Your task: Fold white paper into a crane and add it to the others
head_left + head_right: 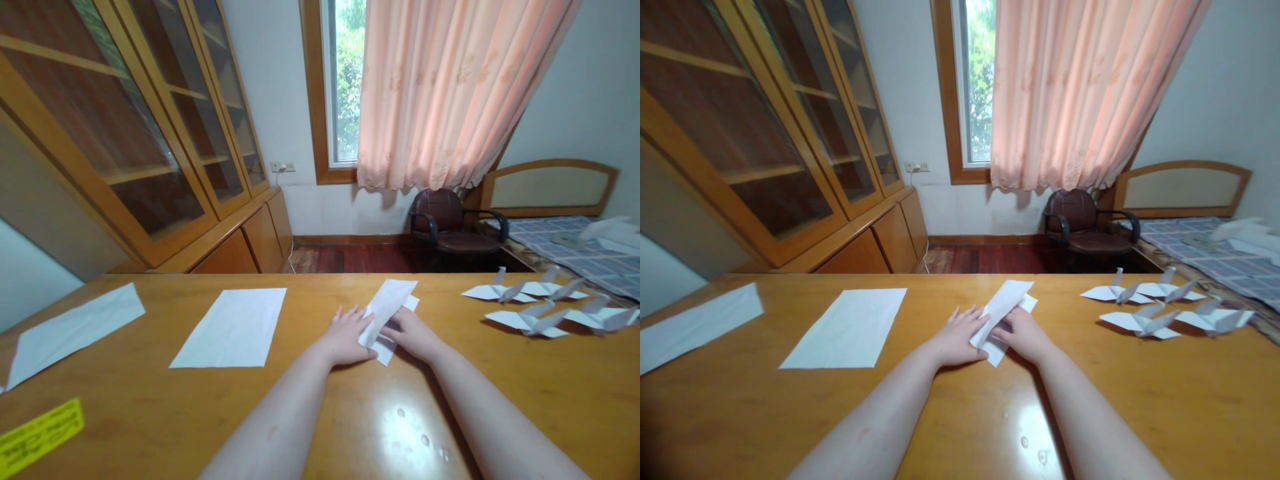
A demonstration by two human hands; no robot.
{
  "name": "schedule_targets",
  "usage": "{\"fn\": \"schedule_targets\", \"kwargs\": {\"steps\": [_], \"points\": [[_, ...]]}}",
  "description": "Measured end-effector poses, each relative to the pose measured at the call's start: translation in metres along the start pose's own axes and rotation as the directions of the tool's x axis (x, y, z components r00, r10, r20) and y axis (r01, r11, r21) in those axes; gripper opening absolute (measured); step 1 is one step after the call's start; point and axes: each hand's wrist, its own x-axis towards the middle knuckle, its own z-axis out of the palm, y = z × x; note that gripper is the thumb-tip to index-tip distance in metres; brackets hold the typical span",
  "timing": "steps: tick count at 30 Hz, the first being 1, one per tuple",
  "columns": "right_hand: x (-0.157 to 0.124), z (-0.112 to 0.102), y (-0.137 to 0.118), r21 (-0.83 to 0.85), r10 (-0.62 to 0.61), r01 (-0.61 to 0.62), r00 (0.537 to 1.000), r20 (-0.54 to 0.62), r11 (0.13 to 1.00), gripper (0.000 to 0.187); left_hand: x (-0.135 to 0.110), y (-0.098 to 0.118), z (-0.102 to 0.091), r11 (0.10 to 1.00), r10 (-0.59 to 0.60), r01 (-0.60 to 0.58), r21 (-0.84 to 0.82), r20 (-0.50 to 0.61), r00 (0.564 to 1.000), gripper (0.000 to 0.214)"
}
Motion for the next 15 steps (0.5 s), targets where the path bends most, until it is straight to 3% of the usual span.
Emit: {"fn": "schedule_targets", "kwargs": {"steps": [4,9,15], "points": [[-0.002,-0.002,0.001,0.036,-0.007,0.007,1.000,0.002,0.999,0.038,-0.002,0.002,-0.002,0.998,0.062,-0.061,-0.032,0.033,0.998,0.095],[-0.004,-0.001,0.004,0.129,-0.014,0.017,1.000,-0.025,0.992,0.047,-0.003,0.004,-0.007,0.991,0.101,-0.097,-0.097,0.041,0.994,0.082],[-0.003,0.001,0.002,0.191,0.084,-0.073,0.995,-0.055,0.979,0.047,-0.008,0.011,-0.013,0.969,0.112,-0.101,-0.226,0.033,0.993,0.047]]}}
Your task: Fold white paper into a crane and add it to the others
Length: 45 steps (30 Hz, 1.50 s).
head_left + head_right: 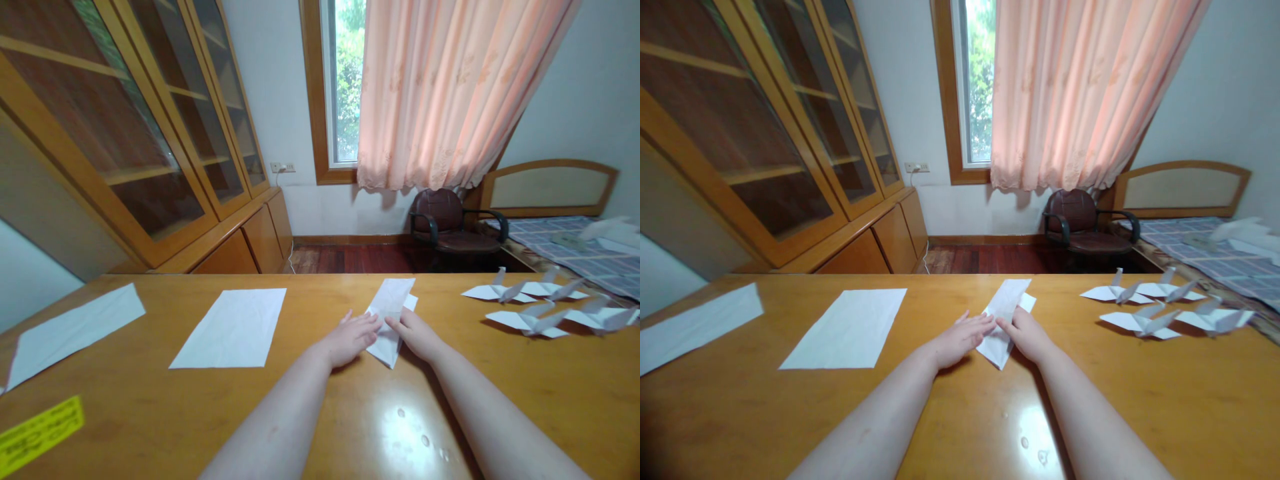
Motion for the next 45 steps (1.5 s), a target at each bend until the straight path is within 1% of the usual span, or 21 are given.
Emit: {"fn": "schedule_targets", "kwargs": {"steps": [3,4,5,6,9,13,16,20,23,25,29,33,41,45], "points": [[0.000,0.001,-0.001,0.034,0.023,-0.022,1.000,-0.015,0.999,0.044,0.002,0.002,0.003,0.998,-0.052,0.051,-0.027,-0.046,0.998,0.044],[0.001,0.002,-0.001,0.029,0.038,-0.037,0.999,-0.023,0.999,0.043,0.003,0.001,0.005,0.999,-0.038,0.037,-0.009,-0.052,0.998,0.042],[0.001,0.002,-0.001,0.014,0.061,-0.061,0.998,-0.033,0.998,0.040,0.004,0.000,0.007,1.000,-0.012,0.013,0.021,-0.055,0.998,0.043],[0.001,0.002,0.000,-0.008,0.089,-0.090,0.995,-0.042,0.996,0.038,0.005,-0.001,0.009,0.999,-0.005,0.008,0.043,-0.080,0.997,0.044],[0.002,0.002,0.003,-0.082,0.161,-0.167,0.984,-0.075,0.983,0.032,0.008,-0.006,0.012,0.995,-0.019,0.032,0.098,-0.131,0.991,0.046],[0.002,0.000,0.005,-0.136,0.197,-0.213,0.973,-0.118,0.968,0.038,0.008,-0.010,0.013,0.985,-0.072,0.096,0.145,-0.164,0.984,0.058],[0.001,-0.002,0.003,-0.144,0.207,-0.226,0.969,-0.137,0.963,0.041,0.007,-0.012,0.013,0.979,-0.100,0.128,0.160,-0.172,0.980,0.065],[0.001,-0.002,0.000,-0.146,0.199,-0.220,0.969,-0.144,0.964,0.046,0.007,-0.013,0.014,0.975,-0.102,0.126,0.181,-0.135,0.986,0.080],[0.001,-0.003,-0.003,-0.132,0.199,-0.216,0.972,-0.126,0.967,0.045,0.008,-0.014,0.015,0.974,-0.093,0.114,0.197,-0.113,0.989,0.088],[0.000,-0.003,-0.006,-0.117,0.182,-0.195,0.977,-0.115,0.974,0.043,0.008,-0.015,0.016,0.973,-0.091,0.113,0.202,-0.111,0.990,0.089],[-0.001,-0.004,-0.010,-0.109,0.092,-0.104,0.990,-0.109,0.989,0.037,0.008,-0.014,0.015,0.973,-0.094,0.117,0.197,-0.122,0.988,0.088],[-0.002,-0.004,-0.011,-0.050,0.035,-0.040,0.995,-0.089,0.998,0.035,0.007,-0.010,0.013,0.974,-0.107,0.129,0.184,-0.127,0.986,0.087],[-0.003,-0.003,-0.006,0.042,0.003,-0.002,0.999,-0.046,0.999,0.037,0.008,-0.012,0.014,0.977,-0.098,0.123,0.174,-0.147,0.984,0.090],[-0.003,-0.002,-0.003,0.044,0.018,-0.017,0.999,-0.035,0.999,0.037,0.008,-0.013,0.014,0.978,-0.095,0.120,0.173,-0.146,0.985,0.092]]}}
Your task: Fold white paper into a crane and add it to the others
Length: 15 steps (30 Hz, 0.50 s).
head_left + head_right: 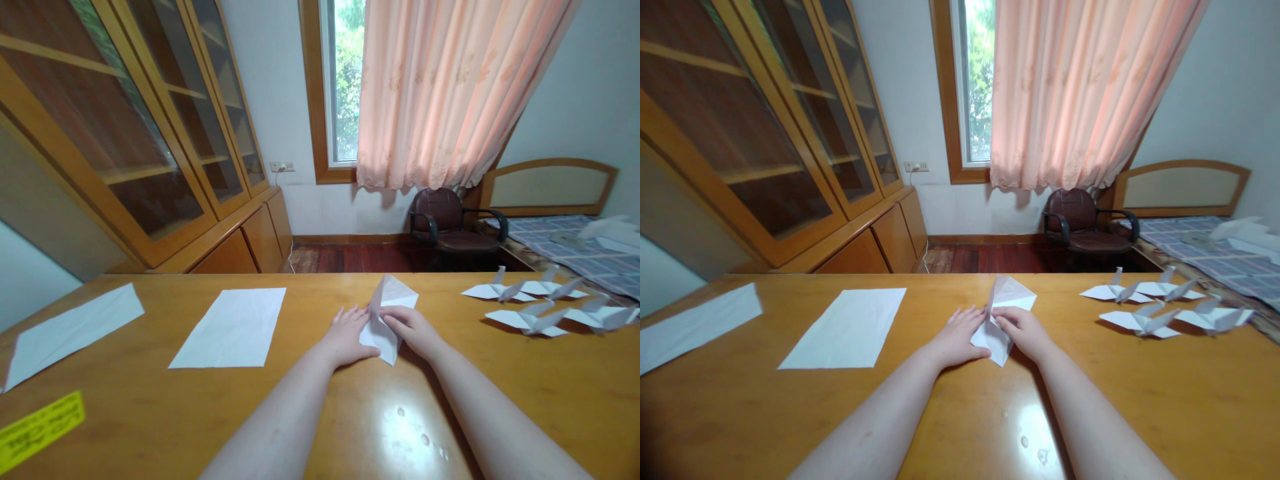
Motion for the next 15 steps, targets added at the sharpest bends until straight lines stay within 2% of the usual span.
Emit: {"fn": "schedule_targets", "kwargs": {"steps": [10,15], "points": [[0.0025,-0.0013,-0.0052,-0.055,0.022,-0.021,0.999,0.025,0.998,0.036,0.0008,-0.0005,0.0004,1.000,-0.005,0.005,0.008,0.011,1.000,0.091],[0.0009,-0.0009,-0.0025,-0.009,0.009,-0.008,0.999,0.034,1.000,0.039,0.0011,0.0016,-0.0012,1.000,0.000,0.000,0.024,0.018,1.000,0.093]]}}
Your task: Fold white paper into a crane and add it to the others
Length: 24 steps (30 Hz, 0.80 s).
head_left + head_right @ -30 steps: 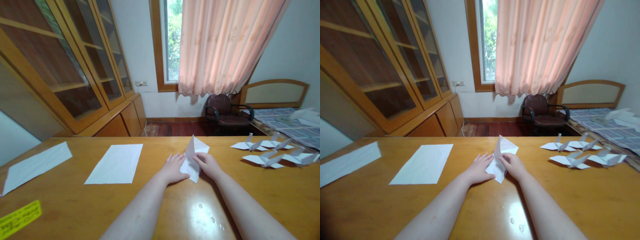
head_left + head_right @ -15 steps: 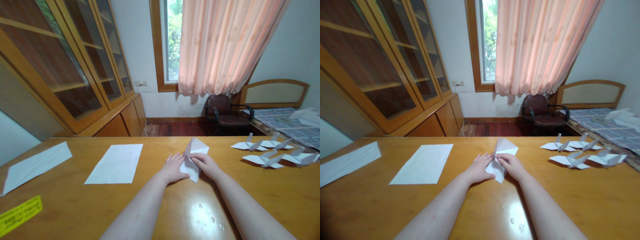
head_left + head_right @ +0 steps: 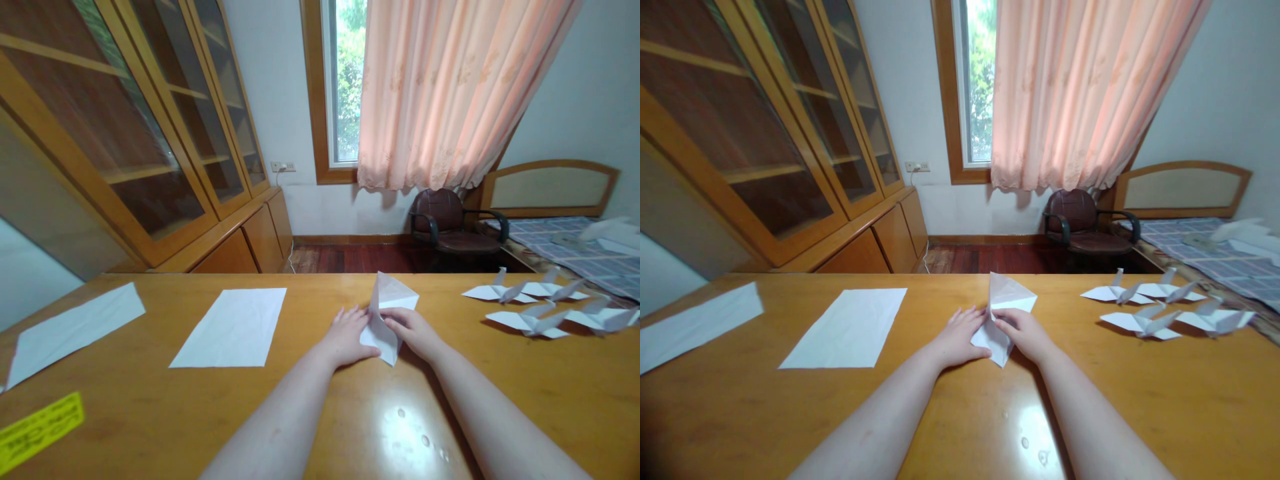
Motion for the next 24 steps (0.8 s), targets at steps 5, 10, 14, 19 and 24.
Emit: {"fn": "schedule_targets", "kwargs": {"steps": [5,10,14,19,24], "points": [[-0.0013,0.0000,0.0023,0.023,-0.032,0.032,0.999,0.028,0.999,0.040,0.0000,0.0014,-0.0016,1.000,-0.004,0.004,-0.011,-0.019,1.000,0.091],[-0.0017,0.0012,0.0037,0.038,-0.050,0.048,0.998,0.033,0.998,0.038,-0.0008,0.0036,-0.0038,1.000,0.005,-0.006,-0.024,-0.026,1.000,0.088],[-0.0018,0.0011,0.0033,0.039,-0.052,0.050,0.997,0.059,0.998,0.037,-0.0002,0.0034,-0.0025,1.000,0.012,-0.012,-0.018,-0.045,0.999,0.089],[-0.0009,0.0009,0.0019,0.035,-0.063,0.060,0.992,0.107,0.998,0.041,0.0008,0.0028,-0.0010,1.000,0.007,-0.007,-0.007,-0.062,0.998,0.091],[0.0017,0.0045,0.0099,-0.009,-0.075,0.077,0.991,0.114,0.997,0.041,-0.0002,0.0049,-0.0028,1.000,0.008,-0.009,-0.012,-0.075,0.997,0.085]]}}
